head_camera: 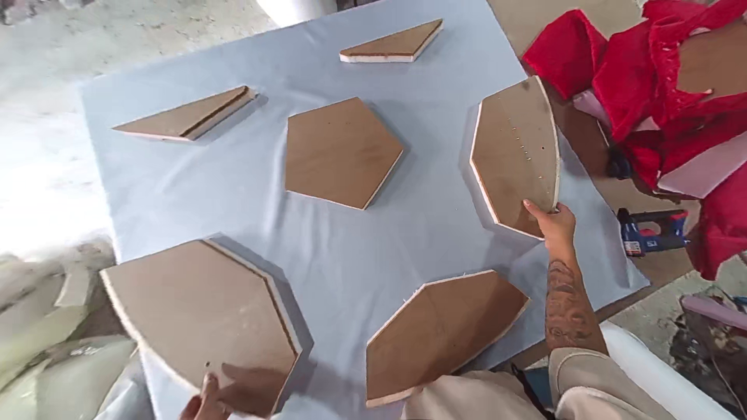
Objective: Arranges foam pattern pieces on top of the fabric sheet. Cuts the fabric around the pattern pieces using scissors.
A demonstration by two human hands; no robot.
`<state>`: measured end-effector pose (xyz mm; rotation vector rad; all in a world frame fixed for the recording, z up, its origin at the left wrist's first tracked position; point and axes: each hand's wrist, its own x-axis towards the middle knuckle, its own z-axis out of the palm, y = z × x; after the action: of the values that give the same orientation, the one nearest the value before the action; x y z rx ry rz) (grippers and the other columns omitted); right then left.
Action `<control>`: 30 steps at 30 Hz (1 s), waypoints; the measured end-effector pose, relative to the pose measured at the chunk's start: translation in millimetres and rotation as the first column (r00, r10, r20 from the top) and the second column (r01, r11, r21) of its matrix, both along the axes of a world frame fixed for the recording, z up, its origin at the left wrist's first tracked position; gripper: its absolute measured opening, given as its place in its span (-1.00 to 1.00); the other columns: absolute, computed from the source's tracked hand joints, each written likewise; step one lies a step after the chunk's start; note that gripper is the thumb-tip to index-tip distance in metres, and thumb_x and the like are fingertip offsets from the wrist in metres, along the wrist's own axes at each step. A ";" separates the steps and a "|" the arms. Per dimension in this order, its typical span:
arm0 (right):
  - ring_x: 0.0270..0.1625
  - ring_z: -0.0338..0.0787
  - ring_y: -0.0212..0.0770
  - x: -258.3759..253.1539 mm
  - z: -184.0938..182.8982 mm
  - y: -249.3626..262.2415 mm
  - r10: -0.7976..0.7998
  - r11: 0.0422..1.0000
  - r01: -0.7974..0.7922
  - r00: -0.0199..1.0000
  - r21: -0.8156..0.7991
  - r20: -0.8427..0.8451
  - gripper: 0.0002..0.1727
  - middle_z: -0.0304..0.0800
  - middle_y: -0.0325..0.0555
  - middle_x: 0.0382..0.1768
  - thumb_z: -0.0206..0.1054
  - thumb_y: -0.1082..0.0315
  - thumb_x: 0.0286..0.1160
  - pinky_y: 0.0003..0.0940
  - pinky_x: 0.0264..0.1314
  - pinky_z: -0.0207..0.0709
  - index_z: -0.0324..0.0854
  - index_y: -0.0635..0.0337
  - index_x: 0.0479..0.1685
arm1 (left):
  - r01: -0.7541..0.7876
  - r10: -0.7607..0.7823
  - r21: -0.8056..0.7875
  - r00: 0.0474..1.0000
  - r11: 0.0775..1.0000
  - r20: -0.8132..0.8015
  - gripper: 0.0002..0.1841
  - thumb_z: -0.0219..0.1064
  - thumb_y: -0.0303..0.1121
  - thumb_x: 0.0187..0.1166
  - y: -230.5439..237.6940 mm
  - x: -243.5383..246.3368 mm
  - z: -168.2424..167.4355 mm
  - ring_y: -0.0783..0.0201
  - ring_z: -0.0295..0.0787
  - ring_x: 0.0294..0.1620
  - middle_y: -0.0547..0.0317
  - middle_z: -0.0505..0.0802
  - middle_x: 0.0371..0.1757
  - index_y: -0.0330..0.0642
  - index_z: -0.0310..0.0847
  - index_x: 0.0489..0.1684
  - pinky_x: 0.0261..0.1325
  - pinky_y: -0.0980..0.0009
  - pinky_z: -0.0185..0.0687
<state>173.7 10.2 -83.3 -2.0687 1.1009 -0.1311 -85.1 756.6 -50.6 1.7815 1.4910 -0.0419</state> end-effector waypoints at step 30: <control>-0.11 0.90 0.04 185.7 31.2 306.3 0.780 0.619 -0.782 0.623 0.072 0.060 0.02 0.48 0.28 0.55 0.34 -0.31 0.50 0.01 -0.15 0.86 0.06 0.08 0.84 | 0.528 -0.292 -0.170 0.678 0.832 0.675 -0.20 0.35 0.04 0.67 -74.0 333.9 -31.1 0.00 0.84 0.22 -0.05 0.56 0.63 -0.04 0.05 0.83 0.14 -0.01 0.87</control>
<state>359.3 316.5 -52.1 -2.2656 0.0867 0.3325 248.8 682.6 -81.7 1.5770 0.5270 0.0483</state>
